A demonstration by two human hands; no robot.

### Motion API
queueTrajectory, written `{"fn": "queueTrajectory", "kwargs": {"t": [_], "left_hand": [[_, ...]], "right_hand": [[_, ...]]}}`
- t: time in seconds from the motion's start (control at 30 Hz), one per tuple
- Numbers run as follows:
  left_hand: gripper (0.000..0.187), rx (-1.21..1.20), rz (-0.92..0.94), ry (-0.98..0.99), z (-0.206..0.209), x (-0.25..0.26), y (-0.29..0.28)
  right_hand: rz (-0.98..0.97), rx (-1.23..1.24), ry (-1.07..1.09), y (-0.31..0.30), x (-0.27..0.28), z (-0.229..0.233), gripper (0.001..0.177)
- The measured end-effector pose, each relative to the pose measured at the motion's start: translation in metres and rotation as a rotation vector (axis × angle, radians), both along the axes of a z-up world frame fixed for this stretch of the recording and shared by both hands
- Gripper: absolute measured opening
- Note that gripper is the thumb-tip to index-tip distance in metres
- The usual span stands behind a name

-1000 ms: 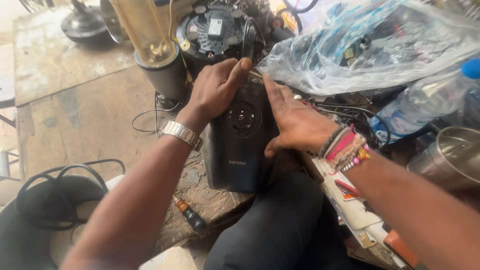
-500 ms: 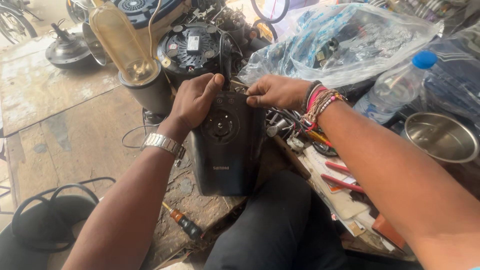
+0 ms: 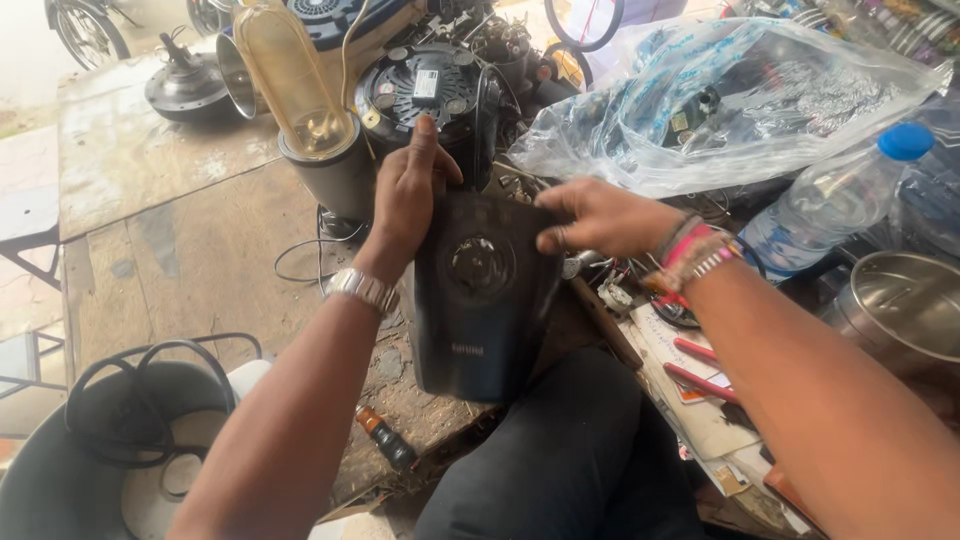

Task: The person repairs a mixer grinder by manipulating internal wires and components by hand and using a screwdriver and pliers. They detach and reattach internal wiring and use a screwdriver to secure or loosen parts inside the housing.

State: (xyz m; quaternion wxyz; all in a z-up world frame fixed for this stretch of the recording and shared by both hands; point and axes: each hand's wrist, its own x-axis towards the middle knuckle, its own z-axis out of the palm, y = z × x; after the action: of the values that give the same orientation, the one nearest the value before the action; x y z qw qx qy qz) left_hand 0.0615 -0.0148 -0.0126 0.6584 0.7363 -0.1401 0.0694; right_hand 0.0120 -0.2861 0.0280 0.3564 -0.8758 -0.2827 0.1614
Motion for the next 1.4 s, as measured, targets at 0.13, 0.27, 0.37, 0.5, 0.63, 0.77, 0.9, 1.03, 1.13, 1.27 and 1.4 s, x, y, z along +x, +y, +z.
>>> {"fn": "queueTrajectory", "kwargs": {"t": [0.13, 0.27, 0.37, 0.5, 0.63, 0.77, 0.9, 1.03, 1.13, 1.27, 1.4], "left_hand": [[0.058, 0.036, 0.054, -0.363, 0.013, -0.052, -0.003], [0.027, 0.330, 0.065, -0.984, 0.014, -0.127, -0.002], [0.023, 0.393, 0.037, -0.862, -0.005, -0.154, -0.003], [0.017, 0.246, 0.123, -0.810, -0.008, -0.166, 0.010], [0.014, 0.434, 0.215, -0.662, 0.001, -0.180, 0.032], [0.036, 0.514, 0.047, -0.559, 0.005, -0.198, 0.046], [0.046, 0.593, -0.019, -0.475, 0.011, -0.201, 0.042], [0.041, 0.638, -0.161, -0.596, 0.017, -0.189, 0.031], [0.028, 0.707, -0.259, -0.553, 0.017, -0.183, 0.026], [0.021, 0.641, -0.254, -0.544, 0.014, -0.177, 0.026], [0.019, 0.630, -0.246, -0.559, 0.011, -0.175, 0.025]], "right_hand": [[0.048, -0.007, -0.373, -0.004, -0.046, 0.016, 0.024], [0.071, -0.221, -0.794, 0.016, -0.104, 0.016, 0.021], [-0.053, -0.044, -0.857, 0.018, -0.137, -0.010, 0.034], [-0.204, 0.096, -0.811, 0.014, -0.144, -0.014, 0.051], [-0.605, 0.270, -0.558, 0.001, -0.162, -0.005, 0.057], [-0.562, 0.117, -0.653, 0.005, -0.179, -0.012, 0.052], [-0.338, -0.017, -0.884, 0.034, -0.178, -0.020, 0.052], [-0.280, -0.060, -0.917, 0.051, -0.167, -0.016, 0.036], [-0.241, -0.041, -0.873, 0.050, -0.160, -0.013, 0.028], [-0.230, -0.087, -0.829, 0.045, -0.159, -0.013, 0.021], [-0.288, -0.117, -0.897, 0.052, -0.158, -0.017, 0.018]]}}
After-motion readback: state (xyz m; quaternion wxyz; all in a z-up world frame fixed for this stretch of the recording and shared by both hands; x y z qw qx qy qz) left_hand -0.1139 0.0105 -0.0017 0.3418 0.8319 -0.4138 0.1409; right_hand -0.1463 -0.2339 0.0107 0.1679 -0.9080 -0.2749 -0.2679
